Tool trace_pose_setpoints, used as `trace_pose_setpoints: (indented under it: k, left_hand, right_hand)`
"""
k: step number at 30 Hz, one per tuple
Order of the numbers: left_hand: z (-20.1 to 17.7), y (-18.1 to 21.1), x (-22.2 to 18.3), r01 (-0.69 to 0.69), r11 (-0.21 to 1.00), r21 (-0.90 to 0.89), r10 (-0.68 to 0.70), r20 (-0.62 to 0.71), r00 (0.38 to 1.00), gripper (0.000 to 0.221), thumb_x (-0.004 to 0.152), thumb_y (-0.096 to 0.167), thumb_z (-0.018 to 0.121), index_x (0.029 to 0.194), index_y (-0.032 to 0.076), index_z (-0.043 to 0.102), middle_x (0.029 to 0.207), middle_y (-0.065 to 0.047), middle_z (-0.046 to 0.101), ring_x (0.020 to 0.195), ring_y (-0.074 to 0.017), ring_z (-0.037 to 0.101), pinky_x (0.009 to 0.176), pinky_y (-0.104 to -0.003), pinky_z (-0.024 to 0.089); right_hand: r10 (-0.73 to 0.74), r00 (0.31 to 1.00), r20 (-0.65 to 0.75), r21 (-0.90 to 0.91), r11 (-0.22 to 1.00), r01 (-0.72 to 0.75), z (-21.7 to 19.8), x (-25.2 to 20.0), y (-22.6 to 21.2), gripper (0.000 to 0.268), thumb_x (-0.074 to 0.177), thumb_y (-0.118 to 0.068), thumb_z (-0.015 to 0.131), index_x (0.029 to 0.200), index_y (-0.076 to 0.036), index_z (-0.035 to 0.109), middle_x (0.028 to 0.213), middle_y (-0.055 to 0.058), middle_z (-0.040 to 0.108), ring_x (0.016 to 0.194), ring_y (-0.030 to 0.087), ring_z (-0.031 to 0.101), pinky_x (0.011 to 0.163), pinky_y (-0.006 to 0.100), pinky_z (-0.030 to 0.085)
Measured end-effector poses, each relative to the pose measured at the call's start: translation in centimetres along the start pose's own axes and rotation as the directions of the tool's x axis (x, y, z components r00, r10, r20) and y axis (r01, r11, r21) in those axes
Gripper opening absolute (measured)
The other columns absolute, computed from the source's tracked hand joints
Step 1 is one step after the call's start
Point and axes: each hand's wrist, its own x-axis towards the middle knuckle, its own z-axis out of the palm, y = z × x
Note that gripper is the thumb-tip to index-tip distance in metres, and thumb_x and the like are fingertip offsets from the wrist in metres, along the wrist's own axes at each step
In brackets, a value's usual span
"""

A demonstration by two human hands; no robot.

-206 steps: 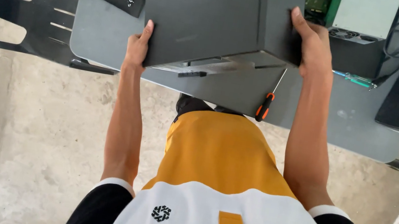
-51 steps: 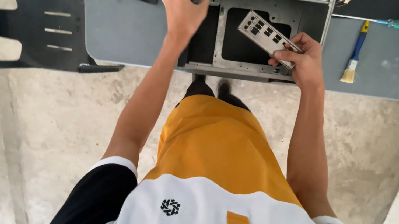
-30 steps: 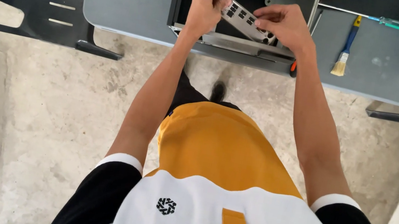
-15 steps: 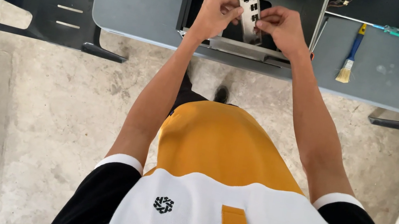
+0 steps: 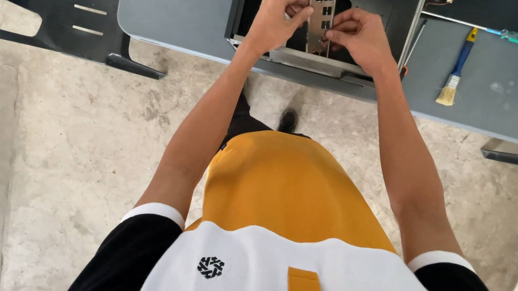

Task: Disassembling a computer case and installing a motherboard into the chassis.

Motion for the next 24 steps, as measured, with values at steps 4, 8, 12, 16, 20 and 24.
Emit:
trace_pose_setpoints:
  k: [4,8,12,16,20,24]
  left_hand:
    - [0.0,0.4,0.0,0.008,1.0,0.003,-0.008,-0.001,1.0,0.022,0.123,0.022,0.084,0.126,0.003,0.092,0.104,-0.007,0.094,0.087,-0.0193,0.088,0.082,-0.035,0.074]
    - [0.5,0.0,0.0,-0.041,0.999,0.036,0.042,-0.029,0.999,0.019,0.122,0.02,0.085,0.124,0.002,0.093,0.107,-0.01,0.095,0.094,-0.0238,0.089,0.086,-0.038,0.075]
    - [0.7,-0.2,-0.1,-0.046,0.994,0.096,0.047,-0.012,0.999,0.015,0.121,0.017,0.086,0.117,0.003,0.091,0.104,-0.009,0.091,0.089,-0.0251,0.085,0.08,-0.04,0.07]
    - [1.3,0.8,-0.4,-0.061,0.933,0.355,0.039,0.07,0.997,0.017,0.121,0.017,0.075,0.108,0.008,0.084,0.101,-0.009,0.081,0.082,-0.0347,0.076,0.069,-0.052,0.059]
    - [2.6,-0.5,-0.6,-0.267,0.842,0.469,0.237,0.123,0.964,0.015,0.12,0.016,0.081,0.112,0.004,0.085,0.097,-0.008,0.064,0.08,-0.0362,0.066,0.046,-0.054,0.05]
    - [1.2,1.3,-1.0,-0.312,0.785,0.535,0.319,0.082,0.944,0.022,0.116,0.017,0.09,0.136,0.008,0.089,0.113,-0.006,0.07,0.101,-0.0316,0.071,0.069,-0.049,0.055]
  right_hand:
    - [0.009,1.0,0.009,0.009,1.0,-0.009,-0.2,-0.1,-0.1,0.01,0.126,-0.007,0.089,0.131,-0.006,0.08,0.107,0.014,0.09,0.098,0.026,0.087,0.095,0.042,0.081]
    - [0.02,1.0,0.012,-0.001,1.0,-0.02,-0.2,0.0,-0.2,0.011,0.124,-0.007,0.09,0.131,-0.006,0.081,0.107,0.014,0.09,0.102,0.027,0.09,0.096,0.042,0.081]
    - [0.029,0.999,0.028,-0.069,0.997,-0.027,-0.1,-0.3,-0.8,0.012,0.125,-0.008,0.088,0.132,-0.007,0.078,0.107,0.014,0.088,0.099,0.029,0.087,0.099,0.047,0.08]
    - [-0.263,0.96,-0.095,-0.217,0.947,0.238,-0.3,0.0,1.4,0.068,0.128,-0.027,0.097,0.176,-0.02,0.05,0.171,0.016,0.064,0.146,0.039,0.071,0.11,0.061,0.068]
    - [-0.508,0.861,0.017,-0.443,0.768,0.462,-1.2,1.7,0.2,0.07,0.134,-0.015,0.095,0.19,-0.018,0.052,0.191,0.013,0.051,0.171,0.047,0.06,0.11,0.062,0.064]
    - [-0.316,0.946,0.074,-0.558,0.773,0.302,-2.8,2.9,0.8,0.017,0.124,0.001,0.083,0.131,0.0,0.098,0.112,0.018,0.095,0.09,0.031,0.085,0.085,0.049,0.073]
